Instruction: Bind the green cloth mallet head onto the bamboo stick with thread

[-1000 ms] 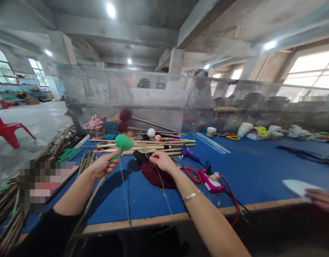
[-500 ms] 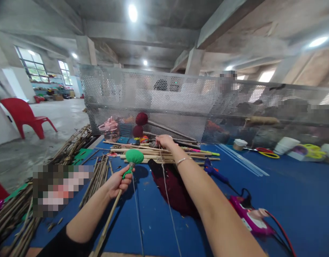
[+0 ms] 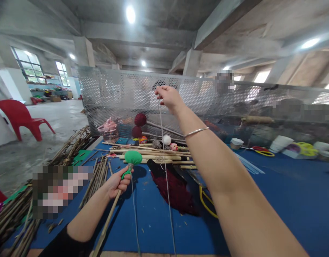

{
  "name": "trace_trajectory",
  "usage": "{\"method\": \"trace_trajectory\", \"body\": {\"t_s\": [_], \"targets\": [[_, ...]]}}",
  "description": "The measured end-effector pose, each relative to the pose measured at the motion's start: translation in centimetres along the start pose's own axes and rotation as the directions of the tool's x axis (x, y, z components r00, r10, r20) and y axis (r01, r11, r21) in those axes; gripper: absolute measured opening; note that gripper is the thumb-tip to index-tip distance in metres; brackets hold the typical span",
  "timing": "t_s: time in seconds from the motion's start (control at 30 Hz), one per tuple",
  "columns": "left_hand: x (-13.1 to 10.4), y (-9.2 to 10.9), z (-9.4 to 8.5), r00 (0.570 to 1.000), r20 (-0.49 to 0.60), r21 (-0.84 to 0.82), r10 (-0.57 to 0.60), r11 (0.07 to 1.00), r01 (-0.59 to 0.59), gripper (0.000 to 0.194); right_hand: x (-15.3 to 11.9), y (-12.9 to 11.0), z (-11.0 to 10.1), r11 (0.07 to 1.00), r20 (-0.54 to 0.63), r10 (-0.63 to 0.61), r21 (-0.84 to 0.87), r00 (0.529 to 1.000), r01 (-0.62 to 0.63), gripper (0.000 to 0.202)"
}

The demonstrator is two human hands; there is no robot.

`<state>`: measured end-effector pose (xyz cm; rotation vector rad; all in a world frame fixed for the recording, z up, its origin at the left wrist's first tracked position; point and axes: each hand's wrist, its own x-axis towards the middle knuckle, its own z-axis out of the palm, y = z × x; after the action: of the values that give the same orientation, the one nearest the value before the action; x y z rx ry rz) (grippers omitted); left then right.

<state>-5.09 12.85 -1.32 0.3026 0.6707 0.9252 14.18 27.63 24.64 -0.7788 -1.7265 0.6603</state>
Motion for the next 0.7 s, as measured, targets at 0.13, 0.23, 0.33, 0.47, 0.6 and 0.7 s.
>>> {"method": "trace_trajectory", "body": {"t_s": [0.13, 0.23, 0.33, 0.47, 0.6, 0.7], "targets": [[-0.3, 0.0, 0.3, 1.0, 0.017, -0.032, -0.006, 0.999, 0.006, 0.023, -2.6, -2.8, -0.1, 0.988, 0.075, -0.039, -0.145, 0.996, 0.05, 0.026], [-0.4, 0.0, 0.4, 0.999, 0.031, -0.056, -0.016, 0.998, 0.018, 0.024, -8.6, -2.8, 2.0, 0.917, 0.361, 0.137, -0.398, 0.923, 0.02, 0.025], [-0.4, -0.1, 0.4, 0.999, 0.044, -0.043, 0.0, 0.999, 0.002, 0.021, -17.0, -1.4, 4.9, 0.809, 0.723, 0.328, -0.547, 0.609, 0.214, 0.023], [-0.3, -0.1, 0.4, 0.999, 0.013, -0.034, 0.036, 0.999, -0.035, 0.017, -25.6, 0.3, 6.7, 0.758, 0.815, 0.481, -0.572, 0.324, 0.313, 0.022], [-0.5, 0.0, 0.5, 0.999, -0.004, -0.039, 0.042, 0.998, -0.042, 0.018, -26.4, 1.6, 4.7, 0.846, 0.837, 0.533, -0.527, -0.125, 0.08, 0.027], [-0.5, 0.1, 0.4, 0.999, -0.017, -0.013, 0.051, 0.999, -0.051, 0.017, -24.3, 4.2, 2.1, 0.768, 0.739, 0.633, -0.638, 0.229, -0.064, 0.034]]}}
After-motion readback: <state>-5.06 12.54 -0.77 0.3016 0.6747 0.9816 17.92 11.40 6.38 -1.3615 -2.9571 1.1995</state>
